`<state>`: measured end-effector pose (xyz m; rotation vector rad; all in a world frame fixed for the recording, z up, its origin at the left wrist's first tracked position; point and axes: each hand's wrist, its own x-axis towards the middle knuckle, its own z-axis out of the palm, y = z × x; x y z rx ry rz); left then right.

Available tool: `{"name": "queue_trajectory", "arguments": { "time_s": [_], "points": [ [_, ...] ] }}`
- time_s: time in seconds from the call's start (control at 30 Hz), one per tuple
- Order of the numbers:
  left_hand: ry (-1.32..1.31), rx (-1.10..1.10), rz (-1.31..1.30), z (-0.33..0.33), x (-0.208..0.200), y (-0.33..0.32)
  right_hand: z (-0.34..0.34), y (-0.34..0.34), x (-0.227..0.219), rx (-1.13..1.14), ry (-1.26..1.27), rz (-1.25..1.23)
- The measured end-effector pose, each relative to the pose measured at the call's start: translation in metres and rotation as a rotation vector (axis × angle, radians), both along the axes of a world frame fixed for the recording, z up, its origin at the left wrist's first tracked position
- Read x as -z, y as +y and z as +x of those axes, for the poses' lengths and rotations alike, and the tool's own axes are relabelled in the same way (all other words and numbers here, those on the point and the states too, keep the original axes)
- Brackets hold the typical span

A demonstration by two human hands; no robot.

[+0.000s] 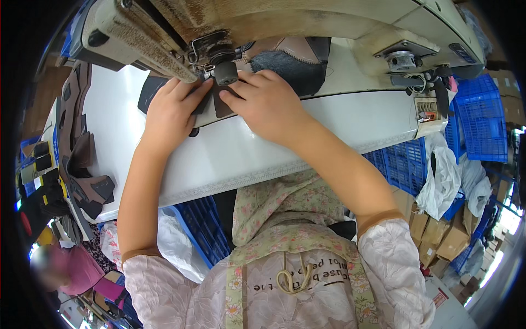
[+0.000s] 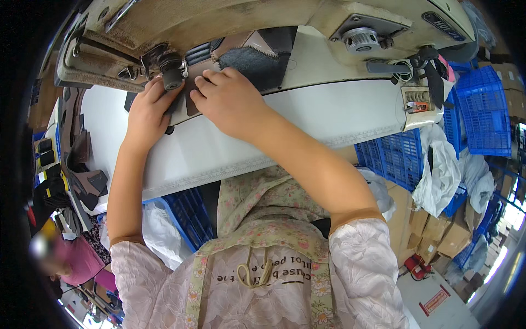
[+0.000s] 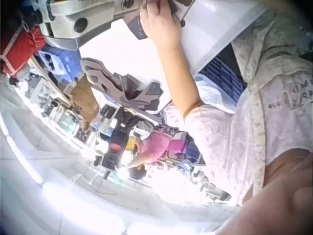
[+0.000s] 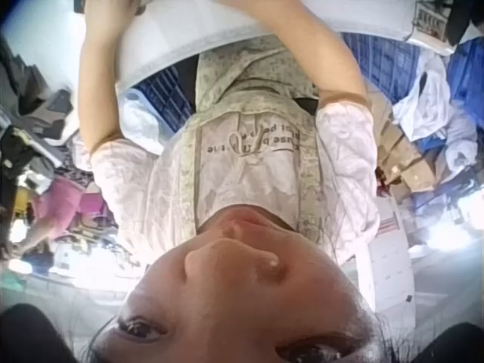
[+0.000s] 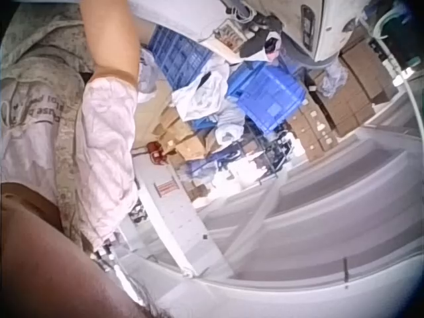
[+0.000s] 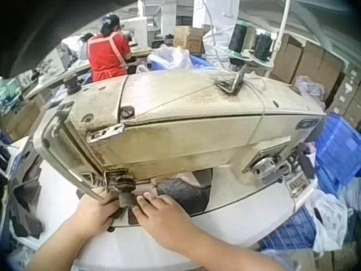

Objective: The recorder is using an industrial sewing machine to stitch together components of a brown and black shoe upper.

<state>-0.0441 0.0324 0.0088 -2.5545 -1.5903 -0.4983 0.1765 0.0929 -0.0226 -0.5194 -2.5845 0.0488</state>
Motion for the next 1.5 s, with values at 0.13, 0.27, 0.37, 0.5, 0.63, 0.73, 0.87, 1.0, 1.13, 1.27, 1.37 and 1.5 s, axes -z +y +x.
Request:
{"name": "queue_trajectory", "arguments": {
  "time_s": [0.13,0.27,0.37,0.5,0.63,0.73,0.87,1.0,1.13,1.27,1.37,1.5],
  "points": [
    [0.006,0.005,-0.017,-0.002,-0.003,-0.004,0.001,0.0,-0.004,0.003,-0.05,-0.019],
    [0.049,0.024,0.006,-0.003,-0.003,-0.004,0.002,0.001,-0.004,-0.015,-0.042,-0.029],
    [0.097,0.012,0.047,-0.001,-0.001,-0.005,0.001,0.002,-0.002,0.004,0.015,0.02],
    [0.167,-0.03,0.095,0.004,-0.003,-0.007,0.002,0.004,-0.006,-0.006,0.002,0.013],
    [0.211,-0.007,0.13,0.005,-0.006,-0.008,0.007,0.0,-0.008,-0.026,-0.018,0.008],
    [0.23,0.013,0.054,0.004,-0.009,-0.011,0.011,-0.001,-0.008,-0.028,0.004,0.006],
    [0.274,0.041,0.054,0.001,-0.007,-0.014,0.01,0.002,-0.01,-0.012,0.005,0.016],
    [0.312,0.013,0.103,0.005,-0.007,-0.015,0.008,0.003,-0.012,-0.01,-0.009,-0.004],
    [0.327,-0.018,0.113,0.006,-0.004,-0.014,0.007,0.009,-0.012,-0.044,0.006,-0.05],
    [0.333,-0.043,0.133,0.008,-0.004,-0.011,0.005,0.012,-0.008,-0.033,0.049,-0.008],
    [0.337,-0.052,0.156,0.013,-0.006,-0.01,0.004,0.015,-0.007,-0.016,0.053,-0.01],
    [0.339,-0.068,0.151,0.01,-0.003,-0.009,0.003,0.02,-0.009,-0.043,0.065,-0.019]
  ]
}}
